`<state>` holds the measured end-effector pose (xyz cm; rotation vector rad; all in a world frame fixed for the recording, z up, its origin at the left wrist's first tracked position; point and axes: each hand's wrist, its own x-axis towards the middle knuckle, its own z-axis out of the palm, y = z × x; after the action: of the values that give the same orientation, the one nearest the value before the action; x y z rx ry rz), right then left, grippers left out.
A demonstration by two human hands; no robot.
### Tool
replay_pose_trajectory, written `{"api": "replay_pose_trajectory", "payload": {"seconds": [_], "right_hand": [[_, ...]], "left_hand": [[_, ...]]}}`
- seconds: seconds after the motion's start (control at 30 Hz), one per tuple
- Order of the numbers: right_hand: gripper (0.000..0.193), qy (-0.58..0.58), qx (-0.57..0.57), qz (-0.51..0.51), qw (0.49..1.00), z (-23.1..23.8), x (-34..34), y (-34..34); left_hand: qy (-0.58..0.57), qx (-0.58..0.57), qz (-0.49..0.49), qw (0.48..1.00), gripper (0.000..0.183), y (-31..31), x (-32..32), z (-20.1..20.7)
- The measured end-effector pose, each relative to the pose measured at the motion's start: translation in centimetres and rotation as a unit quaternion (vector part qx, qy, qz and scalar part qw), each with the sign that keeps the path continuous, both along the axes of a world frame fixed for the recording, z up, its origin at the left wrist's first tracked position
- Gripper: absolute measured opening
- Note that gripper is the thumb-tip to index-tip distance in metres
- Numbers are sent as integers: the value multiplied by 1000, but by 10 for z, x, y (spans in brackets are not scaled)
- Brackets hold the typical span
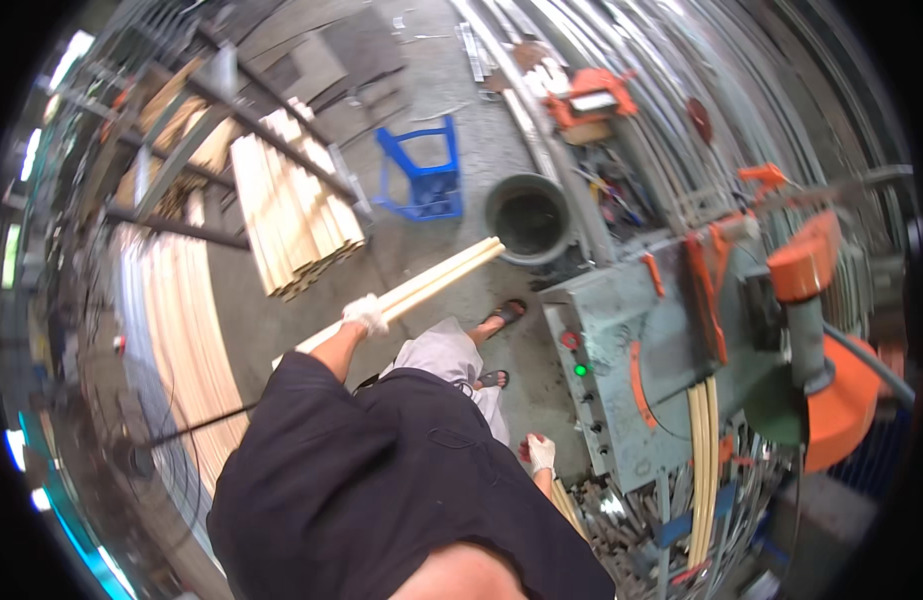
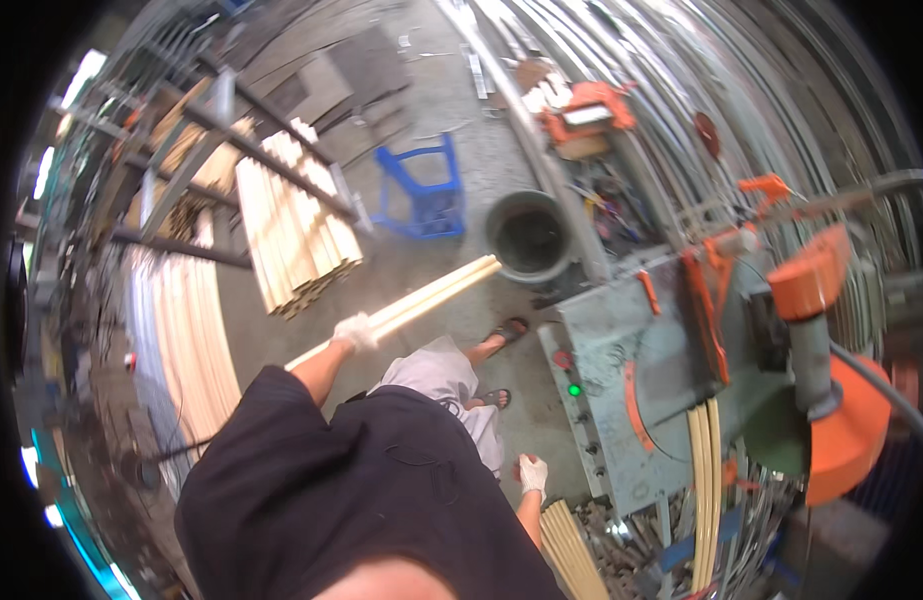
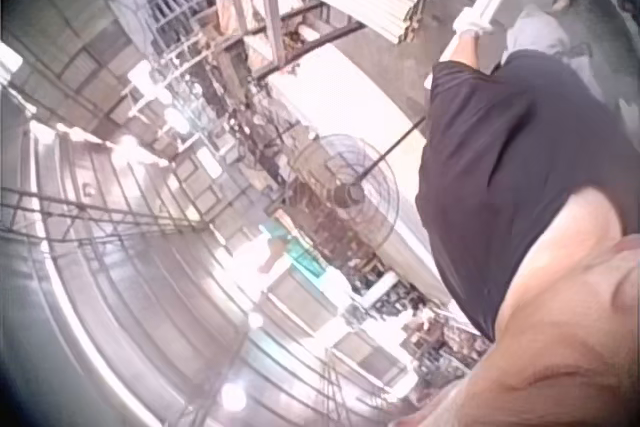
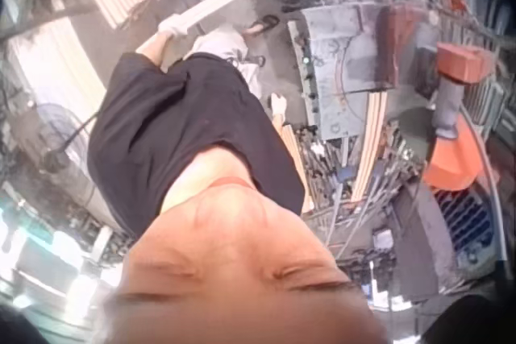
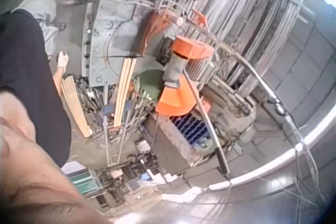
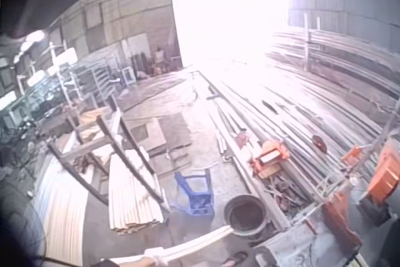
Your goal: The person picks up several metal tubes from a pile on the floor, places them into a cutting machine, and pulls a lever to cut them while sparks fly. The person then removes the cut tubes and places them on a metal stand.
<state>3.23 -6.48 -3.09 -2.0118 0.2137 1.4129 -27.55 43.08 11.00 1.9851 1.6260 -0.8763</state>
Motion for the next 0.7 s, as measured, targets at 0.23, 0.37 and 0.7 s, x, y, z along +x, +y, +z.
{"api": "replay_pose_trajectory", "payload": {"seconds": [0.23,0.37,0.7], "right_hand": [[25,57,-45,170,983,32,-22,19],[26,58,-37,199,978,17,-31,71],[20,-14,-9,226,974,71,-84,280]], "left_hand": [[-51,57,313,947,65,-250,-217,125],[-40,106,440,891,83,-285,-261,119],[-199,275,543,768,75,74,-292,-31]]}}
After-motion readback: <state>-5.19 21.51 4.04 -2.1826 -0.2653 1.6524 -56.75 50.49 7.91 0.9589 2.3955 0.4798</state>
